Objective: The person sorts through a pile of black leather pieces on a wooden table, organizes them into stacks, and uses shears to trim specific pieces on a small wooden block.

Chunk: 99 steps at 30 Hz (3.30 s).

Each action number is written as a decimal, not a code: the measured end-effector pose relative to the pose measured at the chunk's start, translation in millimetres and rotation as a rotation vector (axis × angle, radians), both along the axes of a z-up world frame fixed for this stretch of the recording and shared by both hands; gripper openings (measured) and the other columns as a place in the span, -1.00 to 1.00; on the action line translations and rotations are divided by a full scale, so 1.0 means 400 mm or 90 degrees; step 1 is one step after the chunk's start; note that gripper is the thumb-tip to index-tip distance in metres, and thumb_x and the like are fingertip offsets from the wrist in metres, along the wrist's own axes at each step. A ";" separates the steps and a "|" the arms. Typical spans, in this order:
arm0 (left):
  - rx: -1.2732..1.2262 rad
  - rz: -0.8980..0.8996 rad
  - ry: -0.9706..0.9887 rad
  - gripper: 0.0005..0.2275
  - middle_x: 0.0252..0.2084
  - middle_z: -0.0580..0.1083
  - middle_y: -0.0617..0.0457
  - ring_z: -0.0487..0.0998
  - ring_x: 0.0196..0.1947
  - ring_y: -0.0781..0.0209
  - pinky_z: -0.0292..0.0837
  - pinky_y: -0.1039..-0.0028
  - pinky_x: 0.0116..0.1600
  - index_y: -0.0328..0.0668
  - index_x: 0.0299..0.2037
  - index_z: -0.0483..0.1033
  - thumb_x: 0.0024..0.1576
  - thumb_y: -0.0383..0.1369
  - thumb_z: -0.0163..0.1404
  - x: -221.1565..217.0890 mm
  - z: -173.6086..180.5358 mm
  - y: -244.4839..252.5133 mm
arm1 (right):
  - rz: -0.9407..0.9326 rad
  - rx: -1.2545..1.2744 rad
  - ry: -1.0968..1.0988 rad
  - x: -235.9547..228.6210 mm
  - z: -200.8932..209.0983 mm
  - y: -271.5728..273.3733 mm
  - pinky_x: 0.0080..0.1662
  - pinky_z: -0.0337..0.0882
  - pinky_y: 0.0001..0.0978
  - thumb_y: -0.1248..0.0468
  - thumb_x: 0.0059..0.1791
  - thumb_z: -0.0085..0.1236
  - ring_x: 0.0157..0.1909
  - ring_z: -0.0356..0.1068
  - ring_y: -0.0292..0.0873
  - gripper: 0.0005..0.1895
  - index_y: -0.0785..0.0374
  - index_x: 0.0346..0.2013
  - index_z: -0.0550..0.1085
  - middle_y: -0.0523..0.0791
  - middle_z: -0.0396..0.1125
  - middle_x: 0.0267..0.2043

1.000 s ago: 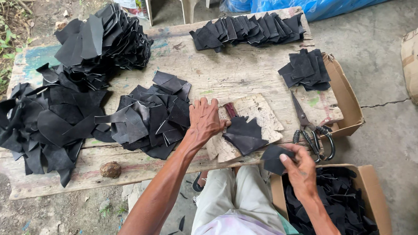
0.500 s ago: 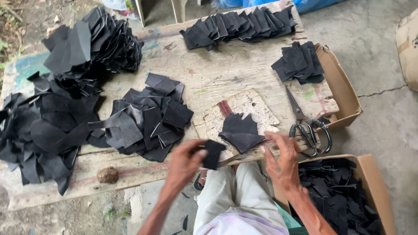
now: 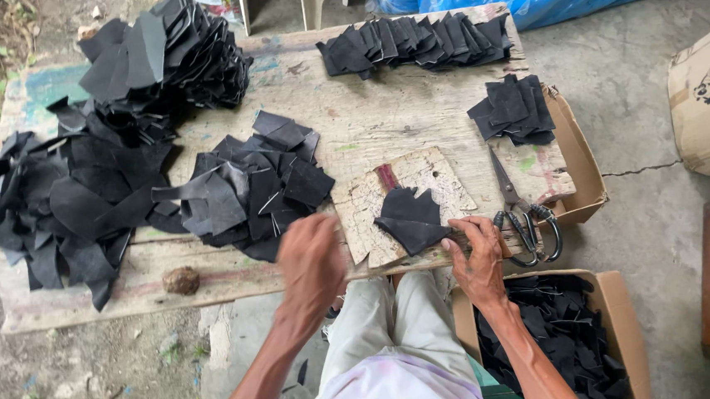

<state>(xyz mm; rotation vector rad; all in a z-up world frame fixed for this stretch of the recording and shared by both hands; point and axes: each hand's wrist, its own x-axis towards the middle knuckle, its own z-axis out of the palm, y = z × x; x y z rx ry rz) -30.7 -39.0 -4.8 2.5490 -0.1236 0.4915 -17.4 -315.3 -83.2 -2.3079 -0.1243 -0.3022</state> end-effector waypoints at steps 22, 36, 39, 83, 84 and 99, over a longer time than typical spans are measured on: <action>-0.605 0.009 0.385 -0.79 -0.41 0.58 -0.08 0.62 -0.49 0.28 0.61 0.48 -0.39 -0.52 -0.20 0.55 0.00 -0.55 0.22 0.194 -0.163 -0.012 | 0.093 -0.105 0.006 0.028 0.009 0.008 0.05 0.29 -0.06 0.26 -0.18 0.39 -0.02 0.30 0.03 -0.59 0.32 -0.08 0.53 0.02 0.30 -0.10; -0.344 0.012 0.354 -0.66 -0.37 0.62 -0.14 0.68 -0.43 0.15 0.59 0.40 -0.30 -0.49 -0.12 0.60 -0.10 -0.45 0.27 0.245 -0.183 -0.023 | 0.197 -0.008 0.005 0.104 0.002 -0.034 0.23 0.44 -0.22 0.64 -0.19 0.14 0.30 0.33 0.03 -0.65 0.24 -0.22 0.59 -0.02 0.35 0.25; -0.236 -0.011 0.324 -0.63 -0.38 0.62 -0.17 0.67 -0.37 0.05 0.57 0.34 -0.21 -0.47 -0.22 0.65 -0.21 -0.36 0.34 0.247 -0.213 -0.020 | 0.190 -0.017 0.012 0.103 0.012 -0.033 0.20 0.44 -0.21 0.64 -0.19 0.13 0.30 0.32 0.04 -0.65 0.27 -0.19 0.58 -0.04 0.36 0.21; -0.287 0.063 0.258 -0.77 -0.37 0.59 -0.27 0.65 -0.30 -0.20 0.54 0.18 -0.13 -0.17 -0.37 0.69 -0.23 -0.30 0.22 0.217 -0.242 -0.011 | 0.105 -0.126 -0.083 0.046 -0.016 0.081 0.21 0.22 -0.06 0.17 -0.14 0.39 0.17 0.20 0.04 -0.60 0.15 -0.02 0.62 -0.04 0.31 0.08; -0.284 0.062 0.238 -0.78 -0.39 0.59 -0.27 0.65 -0.32 -0.20 0.54 0.18 -0.15 -0.19 -0.40 0.68 -0.24 -0.31 0.22 0.225 -0.247 -0.015 | 0.105 -0.124 -0.079 0.054 -0.017 0.078 0.21 0.22 -0.07 0.17 -0.14 0.40 0.17 0.20 0.04 -0.59 0.15 -0.02 0.61 -0.04 0.31 0.08; -0.276 0.057 0.194 -0.82 -0.50 0.55 -0.32 0.62 -0.46 -0.25 0.53 0.16 -0.29 -0.27 -0.54 0.64 -0.32 -0.35 0.15 0.235 -0.271 -0.019 | 0.108 -0.118 -0.069 0.048 -0.012 0.080 0.21 0.22 -0.06 0.15 -0.13 0.36 0.18 0.19 0.06 -0.59 0.12 0.00 0.60 -0.04 0.31 0.09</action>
